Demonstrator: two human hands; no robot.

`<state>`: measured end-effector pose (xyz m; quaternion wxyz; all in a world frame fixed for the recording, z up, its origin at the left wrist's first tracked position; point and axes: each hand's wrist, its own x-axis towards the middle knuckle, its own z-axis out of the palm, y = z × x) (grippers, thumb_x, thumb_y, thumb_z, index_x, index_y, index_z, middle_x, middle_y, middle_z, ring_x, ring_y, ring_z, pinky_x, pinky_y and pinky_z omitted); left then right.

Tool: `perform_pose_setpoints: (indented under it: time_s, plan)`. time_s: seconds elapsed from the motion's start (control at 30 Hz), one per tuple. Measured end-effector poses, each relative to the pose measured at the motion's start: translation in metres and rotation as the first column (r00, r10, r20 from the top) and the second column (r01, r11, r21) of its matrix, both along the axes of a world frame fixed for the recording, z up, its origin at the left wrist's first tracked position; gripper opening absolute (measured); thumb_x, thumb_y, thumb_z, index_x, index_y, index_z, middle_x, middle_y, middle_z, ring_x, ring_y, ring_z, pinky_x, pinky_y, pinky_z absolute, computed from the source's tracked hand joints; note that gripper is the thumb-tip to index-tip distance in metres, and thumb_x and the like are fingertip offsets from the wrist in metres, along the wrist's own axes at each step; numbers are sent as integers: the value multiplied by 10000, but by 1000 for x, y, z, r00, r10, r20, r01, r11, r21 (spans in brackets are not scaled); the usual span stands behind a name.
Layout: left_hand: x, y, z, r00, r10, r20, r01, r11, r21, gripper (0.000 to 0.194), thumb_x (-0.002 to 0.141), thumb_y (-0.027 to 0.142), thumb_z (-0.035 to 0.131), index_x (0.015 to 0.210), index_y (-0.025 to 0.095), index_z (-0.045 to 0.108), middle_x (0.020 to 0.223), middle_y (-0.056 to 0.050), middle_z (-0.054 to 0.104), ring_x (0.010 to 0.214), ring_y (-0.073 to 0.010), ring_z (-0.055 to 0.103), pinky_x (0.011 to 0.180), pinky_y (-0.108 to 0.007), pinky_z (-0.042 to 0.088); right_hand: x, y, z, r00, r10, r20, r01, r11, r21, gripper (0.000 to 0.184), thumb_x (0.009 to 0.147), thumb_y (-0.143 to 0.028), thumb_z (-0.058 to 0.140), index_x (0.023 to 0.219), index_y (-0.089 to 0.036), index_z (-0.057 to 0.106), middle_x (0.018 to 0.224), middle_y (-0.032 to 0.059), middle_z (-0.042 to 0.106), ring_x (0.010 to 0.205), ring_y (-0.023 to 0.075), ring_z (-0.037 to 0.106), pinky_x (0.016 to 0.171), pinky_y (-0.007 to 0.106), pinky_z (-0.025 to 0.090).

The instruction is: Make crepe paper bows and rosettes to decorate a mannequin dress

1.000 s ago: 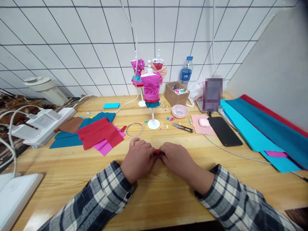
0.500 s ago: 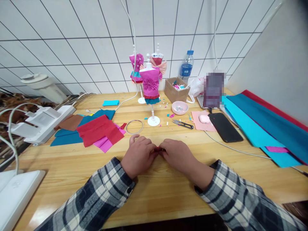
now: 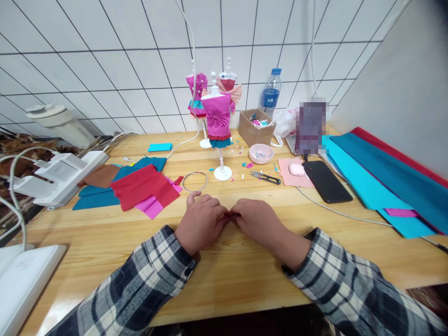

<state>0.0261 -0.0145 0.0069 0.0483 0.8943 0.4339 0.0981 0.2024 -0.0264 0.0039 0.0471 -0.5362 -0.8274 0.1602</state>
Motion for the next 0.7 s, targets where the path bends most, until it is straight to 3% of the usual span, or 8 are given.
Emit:
perform_pose_setpoints:
  time_s: [0.7]
  plan:
    - [0, 0, 0, 1000, -15, -7, 14, 1000, -14, 170, 854, 278, 537, 780, 229, 682, 748, -30, 657, 813, -213, 550, 932, -532, 218, 0, -1, -1, 1000, -22, -4, 22, 1000, -4, 204, 911, -228, 463, 917, -214, 667, 890, 29, 657, 823, 162, 609, 684, 264, 388]
